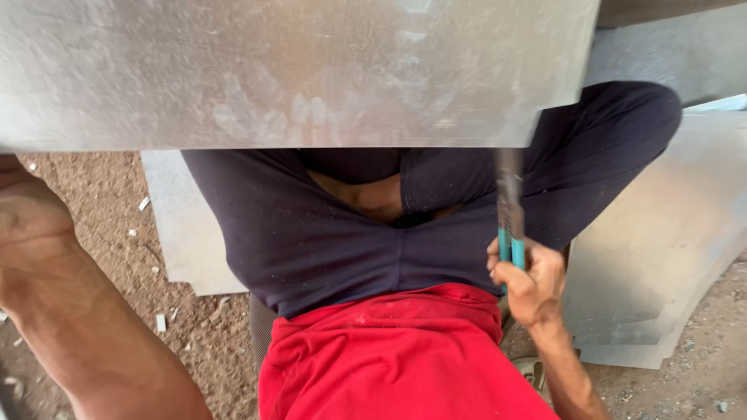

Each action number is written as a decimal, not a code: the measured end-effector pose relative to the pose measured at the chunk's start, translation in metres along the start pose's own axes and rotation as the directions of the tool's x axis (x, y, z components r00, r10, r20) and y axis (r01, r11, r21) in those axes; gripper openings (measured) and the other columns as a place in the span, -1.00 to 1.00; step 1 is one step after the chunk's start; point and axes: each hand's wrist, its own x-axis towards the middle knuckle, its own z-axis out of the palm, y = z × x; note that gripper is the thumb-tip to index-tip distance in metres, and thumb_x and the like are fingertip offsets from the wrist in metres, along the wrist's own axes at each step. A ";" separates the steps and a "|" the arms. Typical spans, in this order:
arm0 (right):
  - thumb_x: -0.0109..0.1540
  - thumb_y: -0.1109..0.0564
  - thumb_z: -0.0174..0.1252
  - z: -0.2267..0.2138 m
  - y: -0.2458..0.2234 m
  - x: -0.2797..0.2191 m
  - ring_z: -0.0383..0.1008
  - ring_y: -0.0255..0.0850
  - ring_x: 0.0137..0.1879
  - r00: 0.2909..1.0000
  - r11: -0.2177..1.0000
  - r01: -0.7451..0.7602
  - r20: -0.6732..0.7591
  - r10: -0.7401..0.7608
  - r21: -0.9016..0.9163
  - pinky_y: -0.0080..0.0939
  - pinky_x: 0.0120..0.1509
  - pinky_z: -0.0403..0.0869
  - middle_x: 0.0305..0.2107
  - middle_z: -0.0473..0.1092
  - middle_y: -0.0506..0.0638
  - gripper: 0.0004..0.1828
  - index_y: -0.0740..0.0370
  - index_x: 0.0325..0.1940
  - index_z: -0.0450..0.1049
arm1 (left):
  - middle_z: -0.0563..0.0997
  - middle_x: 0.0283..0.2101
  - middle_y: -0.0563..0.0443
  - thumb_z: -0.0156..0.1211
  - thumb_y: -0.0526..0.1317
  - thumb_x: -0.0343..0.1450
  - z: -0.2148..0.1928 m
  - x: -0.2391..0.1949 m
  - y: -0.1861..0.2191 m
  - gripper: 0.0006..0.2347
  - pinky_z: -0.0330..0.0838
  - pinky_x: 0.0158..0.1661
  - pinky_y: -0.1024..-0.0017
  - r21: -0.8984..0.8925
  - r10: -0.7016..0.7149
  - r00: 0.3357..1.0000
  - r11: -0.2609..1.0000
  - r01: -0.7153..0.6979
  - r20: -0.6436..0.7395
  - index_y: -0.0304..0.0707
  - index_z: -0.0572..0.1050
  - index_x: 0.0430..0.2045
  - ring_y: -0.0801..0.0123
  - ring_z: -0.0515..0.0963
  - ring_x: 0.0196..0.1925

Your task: The person sits cross-legged on the ground and uses tin snips to cut a large sheet of metal. They repeatedly cut strips from the edge of the sheet, holding it with their left hand while operating the tool with their right hand.

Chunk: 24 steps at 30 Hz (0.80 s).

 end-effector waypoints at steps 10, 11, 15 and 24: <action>0.05 0.26 0.03 0.005 0.006 0.006 0.38 -0.31 -0.51 0.996 0.998 0.056 0.075 -0.053 -0.040 -0.29 -0.46 0.40 -0.57 0.44 0.01 -0.84 0.37 -0.37 0.47 | 0.63 -0.30 0.07 -0.06 -0.08 0.55 0.081 -0.075 -0.002 -0.79 0.53 -0.31 0.46 -0.069 -0.089 0.995 0.993 0.092 0.045 -0.06 0.53 -0.12 0.43 0.59 -0.35; 0.05 0.26 0.01 0.012 0.003 0.006 0.41 -0.30 -0.50 0.991 1.000 -0.012 0.135 0.008 0.027 -0.28 -0.43 0.42 -0.56 0.44 0.01 -0.84 0.37 -0.36 0.46 | 0.64 -0.29 0.04 0.06 -0.11 0.54 0.101 -0.090 -0.005 -0.82 0.57 -0.28 0.44 -0.066 -0.084 0.989 0.994 0.093 0.124 -0.15 0.55 -0.15 0.39 0.62 -0.31; 0.08 0.23 -0.03 0.044 -0.033 0.017 0.44 -0.19 -0.44 0.947 0.978 -0.094 0.285 0.147 -0.188 -0.20 -0.33 0.47 -0.54 0.46 0.08 -0.77 0.39 -0.30 0.48 | 0.70 -0.33 -0.06 0.29 -0.22 0.50 0.139 -0.130 -0.021 -0.82 0.63 -0.27 0.45 -0.054 -0.139 0.956 0.986 0.158 0.260 -0.41 0.64 -0.20 0.36 0.72 -0.30; -0.07 0.17 -0.10 0.079 -0.101 0.026 0.47 -0.10 -0.09 0.710 0.977 -0.193 0.675 0.201 -0.088 -0.10 -0.10 0.48 -0.05 0.42 0.17 -0.29 0.31 0.21 0.32 | 0.71 -0.29 -0.08 0.36 -0.32 0.46 0.128 -0.139 -0.040 -0.83 0.62 -0.19 0.52 -0.154 -0.231 0.913 0.943 0.295 0.336 -0.52 0.63 -0.19 0.46 0.68 -0.29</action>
